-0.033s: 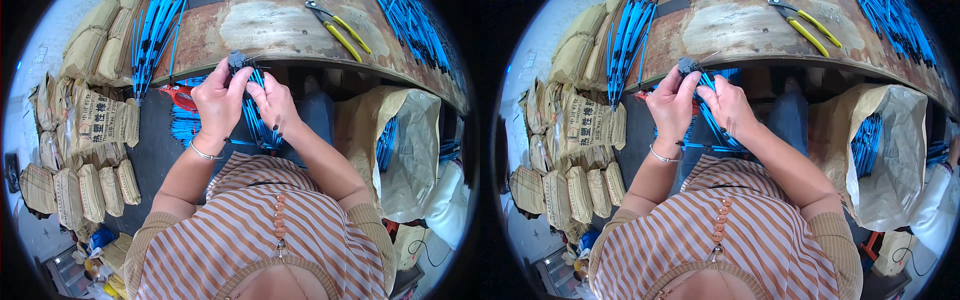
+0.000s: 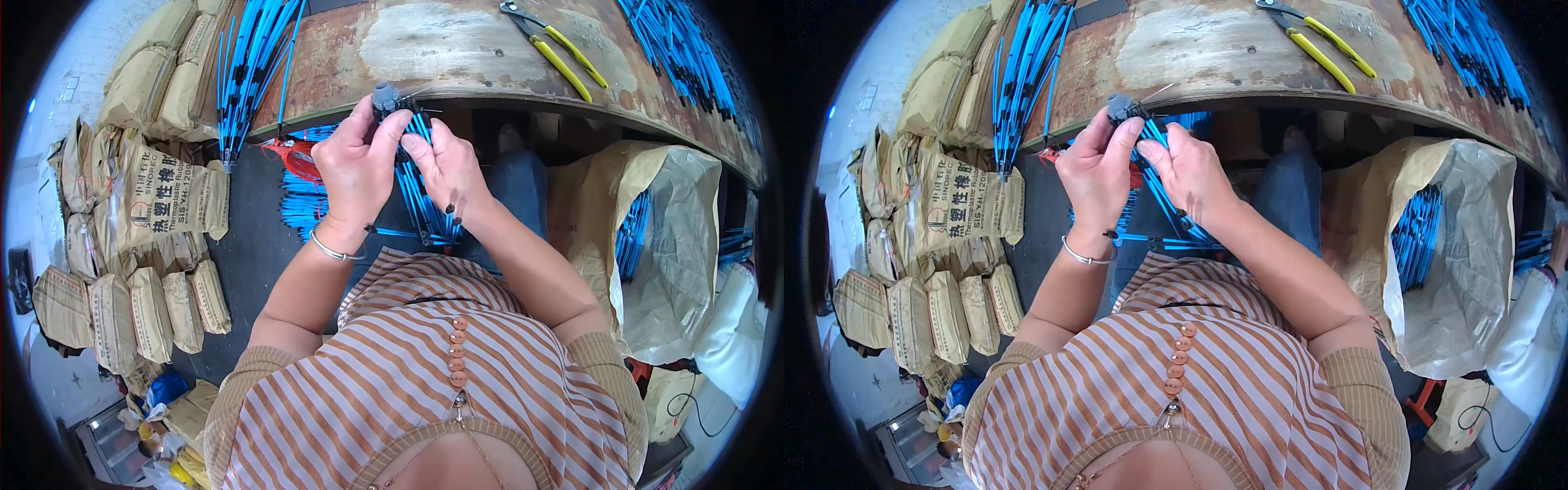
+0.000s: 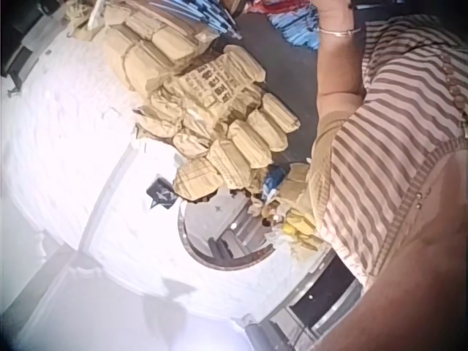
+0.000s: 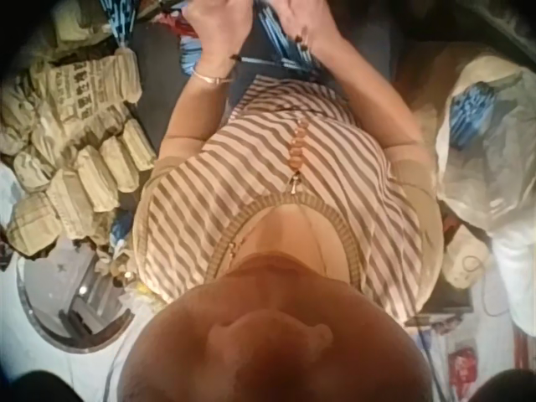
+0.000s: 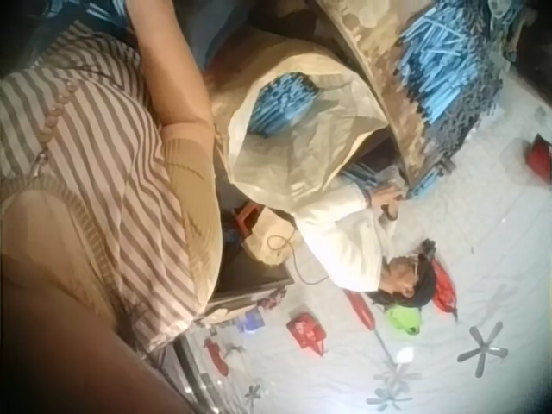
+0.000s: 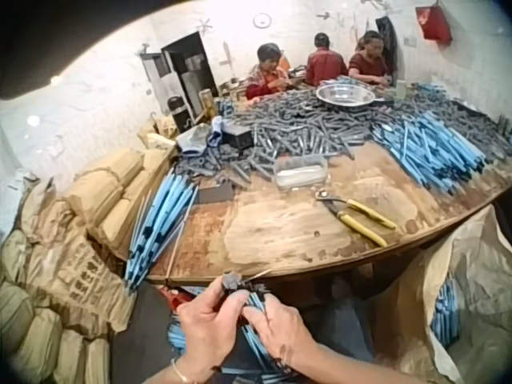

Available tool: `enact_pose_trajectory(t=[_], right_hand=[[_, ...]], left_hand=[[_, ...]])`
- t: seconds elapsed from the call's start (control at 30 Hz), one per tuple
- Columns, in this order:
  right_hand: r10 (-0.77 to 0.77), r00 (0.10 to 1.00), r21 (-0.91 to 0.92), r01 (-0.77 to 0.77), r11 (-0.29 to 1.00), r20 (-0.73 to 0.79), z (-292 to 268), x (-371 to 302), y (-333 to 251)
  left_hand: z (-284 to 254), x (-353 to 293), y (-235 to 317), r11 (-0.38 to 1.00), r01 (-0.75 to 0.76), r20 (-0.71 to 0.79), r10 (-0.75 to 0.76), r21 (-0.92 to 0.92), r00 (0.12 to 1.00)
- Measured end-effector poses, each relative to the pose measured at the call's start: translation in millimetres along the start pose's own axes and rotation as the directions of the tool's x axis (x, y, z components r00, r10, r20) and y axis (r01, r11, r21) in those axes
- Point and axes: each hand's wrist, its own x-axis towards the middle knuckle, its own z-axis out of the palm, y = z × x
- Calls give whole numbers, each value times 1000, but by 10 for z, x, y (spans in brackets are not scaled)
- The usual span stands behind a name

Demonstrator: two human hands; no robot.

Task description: The person threads umbrella ribs onto a wire loop by hand, fits a plastic runner hub into the center, and tightens and cuts the wire using pliers.

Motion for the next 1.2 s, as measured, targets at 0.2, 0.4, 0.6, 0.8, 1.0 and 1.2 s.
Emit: enact_pose_trajectory(t=[0.2, 0.4, 0.6, 0.8, 1.0, 1.2], right_hand=[[-119, 984, -233, 149, 961, 135, -96, 72, 81], [-59, 914, -214, 156, 964, 401, -200, 219, 103], [-103, 866, -202, 227, 953, 489, -197, 331, 133], [-26, 923, -387, 187, 903, 385, -62, 265, 25], [-63, 930, -479, 244, 843, 362, 89, 155, -57], [-399, 914, -174, 405, 897, 69, 36, -37, 69]], left_hand=[[-81, -67, -79, 993, 6, -51, -12, -115, 999], [-188, -134, -167, 983, -27, -14, 25, -184, 1000], [-289, -96, -190, 968, -7, 61, 23, -252, 998], [-513, 205, -134, 989, 146, 362, -141, 14, 921], [-487, 60, -8, 941, 333, 267, -336, 60, 903], [-364, -122, -22, 888, 325, 194, -274, -326, 942]])
